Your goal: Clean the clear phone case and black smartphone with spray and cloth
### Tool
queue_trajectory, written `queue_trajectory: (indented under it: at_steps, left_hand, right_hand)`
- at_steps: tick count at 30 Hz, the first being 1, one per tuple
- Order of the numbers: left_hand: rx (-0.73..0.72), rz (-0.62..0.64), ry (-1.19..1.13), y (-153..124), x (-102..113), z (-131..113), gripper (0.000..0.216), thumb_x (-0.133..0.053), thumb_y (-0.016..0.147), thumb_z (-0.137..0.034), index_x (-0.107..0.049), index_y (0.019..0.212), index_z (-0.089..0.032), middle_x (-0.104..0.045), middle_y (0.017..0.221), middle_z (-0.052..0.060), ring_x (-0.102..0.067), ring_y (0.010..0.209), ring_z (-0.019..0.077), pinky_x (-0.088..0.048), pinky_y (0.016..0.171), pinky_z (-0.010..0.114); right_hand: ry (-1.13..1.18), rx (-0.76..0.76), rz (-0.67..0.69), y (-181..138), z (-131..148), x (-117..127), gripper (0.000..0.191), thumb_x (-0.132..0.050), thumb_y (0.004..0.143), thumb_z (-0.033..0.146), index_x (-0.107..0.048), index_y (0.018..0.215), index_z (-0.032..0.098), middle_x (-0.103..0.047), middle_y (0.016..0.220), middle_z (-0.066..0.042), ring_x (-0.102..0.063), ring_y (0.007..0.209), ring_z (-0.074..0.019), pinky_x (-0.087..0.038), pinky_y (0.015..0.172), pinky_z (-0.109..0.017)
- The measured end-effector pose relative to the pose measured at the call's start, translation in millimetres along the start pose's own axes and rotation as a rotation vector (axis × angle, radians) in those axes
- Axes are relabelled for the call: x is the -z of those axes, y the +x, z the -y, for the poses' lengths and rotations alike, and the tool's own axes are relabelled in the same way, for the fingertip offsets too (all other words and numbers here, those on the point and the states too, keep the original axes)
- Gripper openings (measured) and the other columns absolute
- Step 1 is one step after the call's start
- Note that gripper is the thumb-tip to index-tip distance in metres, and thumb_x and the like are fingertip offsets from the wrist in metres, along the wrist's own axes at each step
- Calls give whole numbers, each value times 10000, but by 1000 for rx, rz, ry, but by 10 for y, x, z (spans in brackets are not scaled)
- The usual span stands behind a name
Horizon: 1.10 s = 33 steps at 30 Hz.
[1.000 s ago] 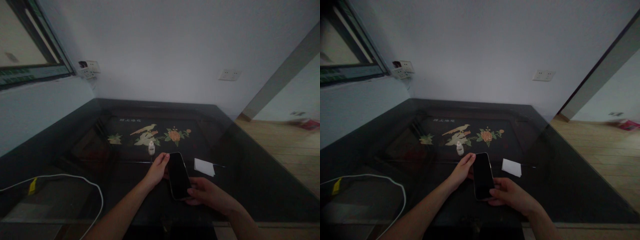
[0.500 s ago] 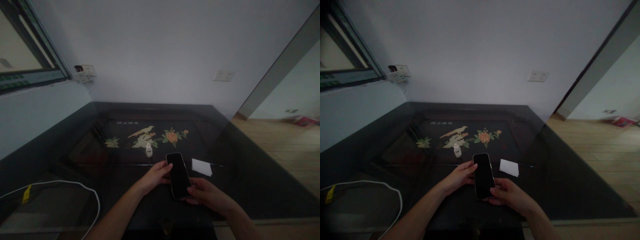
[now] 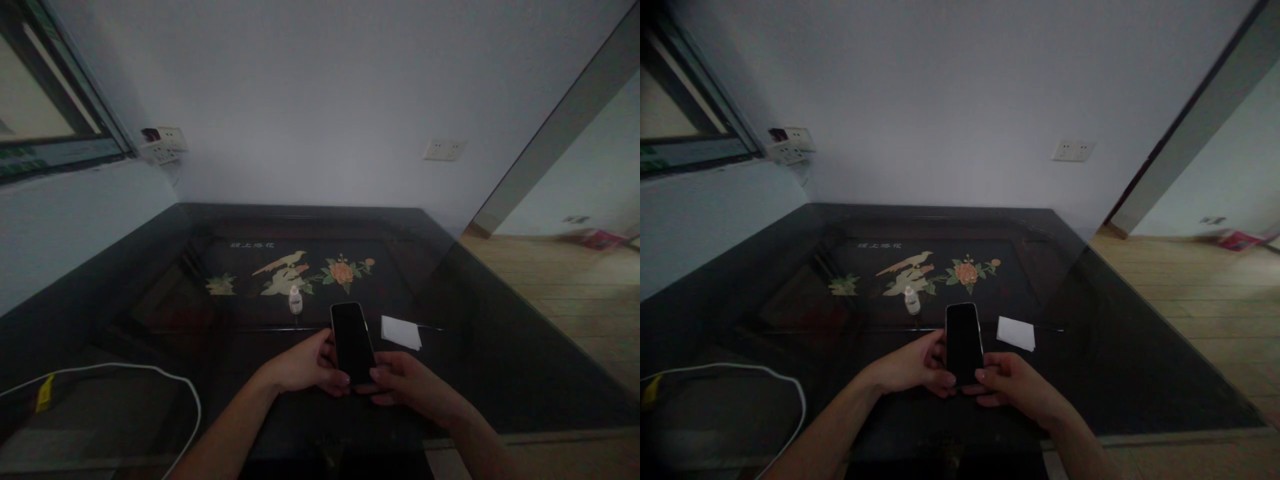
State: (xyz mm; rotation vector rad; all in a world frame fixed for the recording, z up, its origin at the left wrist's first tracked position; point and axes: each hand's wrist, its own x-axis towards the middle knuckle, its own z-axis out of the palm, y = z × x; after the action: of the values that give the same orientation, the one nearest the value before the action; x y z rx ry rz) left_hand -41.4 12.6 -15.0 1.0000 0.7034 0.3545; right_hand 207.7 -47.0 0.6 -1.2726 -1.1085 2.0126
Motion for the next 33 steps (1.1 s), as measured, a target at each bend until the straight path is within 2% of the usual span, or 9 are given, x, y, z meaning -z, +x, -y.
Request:
queue_trajectory:
  at_steps: [8, 14, 24, 27, 29, 33]
  left_hand:
    - [0, 11, 35, 12, 20, 36, 720, -898, 653, -171, -489, 1245, -186, -681, 1065, 89, -754, 825, 218, -613, 742, 367]
    - [-18, -4, 66, 12, 18, 36, 686, -879, 676, -174, -478, 1231, -194, -685, 1053, 77, -761, 837, 228, -617, 732, 360]
    - [-23, 6, 114, 0, 29, 6, 664, -876, 684, -213, -473, 1212, -193, -686, 1046, 88, -753, 835, 228, -618, 683, 349]
    - [-16, -4, 138, -3, 8, -18, 655, -882, 697, -284, -478, 1205, -194, -697, 1052, 93, -752, 818, 217, -610, 664, 322]
    - [-15, -45, 157, 20, -3, -21, 585, -835, 759, -392, -481, 1180, -192, -711, 1007, 88, -749, 766, 205, -599, 629, 302]
    - [-38, -209, 177, 108, -1, 24, 450, -550, 934, -603, -423, 1112, -209, -700, 743, 35, -718, 595, 205, -565, 504, 283]
  right_hand:
    - [5, -67, -59, 40, -45, 5, 554, -870, 766, 474, -678, 1138, 110, -777, 1135, -160, -755, 1073, -246, -588, 838, -241]
    - [-67, -45, -88, 58, -56, 15, 518, -840, 799, 494, -678, 1104, 108, -795, 1072, -153, -772, 1011, -220, -580, 780, -209]
    - [-99, -21, -66, 85, -57, -12, 514, -807, 829, 512, -678, 1154, 134, -777, 1137, -140, -754, 1069, -226, -581, 807, -218]
    - [-104, -16, -66, 87, -56, -21, 527, -807, 825, 518, -671, 1163, 137, -771, 1155, -143, -755, 1058, -224, -585, 807, -229]
    - [-113, -15, -69, 91, -58, -32, 525, -804, 823, 525, -674, 1154, 139, -772, 1144, -138, -761, 1030, -216, -585, 788, -223]
    - [-169, 7, -81, 101, -45, -74, 487, -771, 842, 545, -698, 1118, 151, -760, 1136, -116, -763, 940, -182, -575, 708, -190]
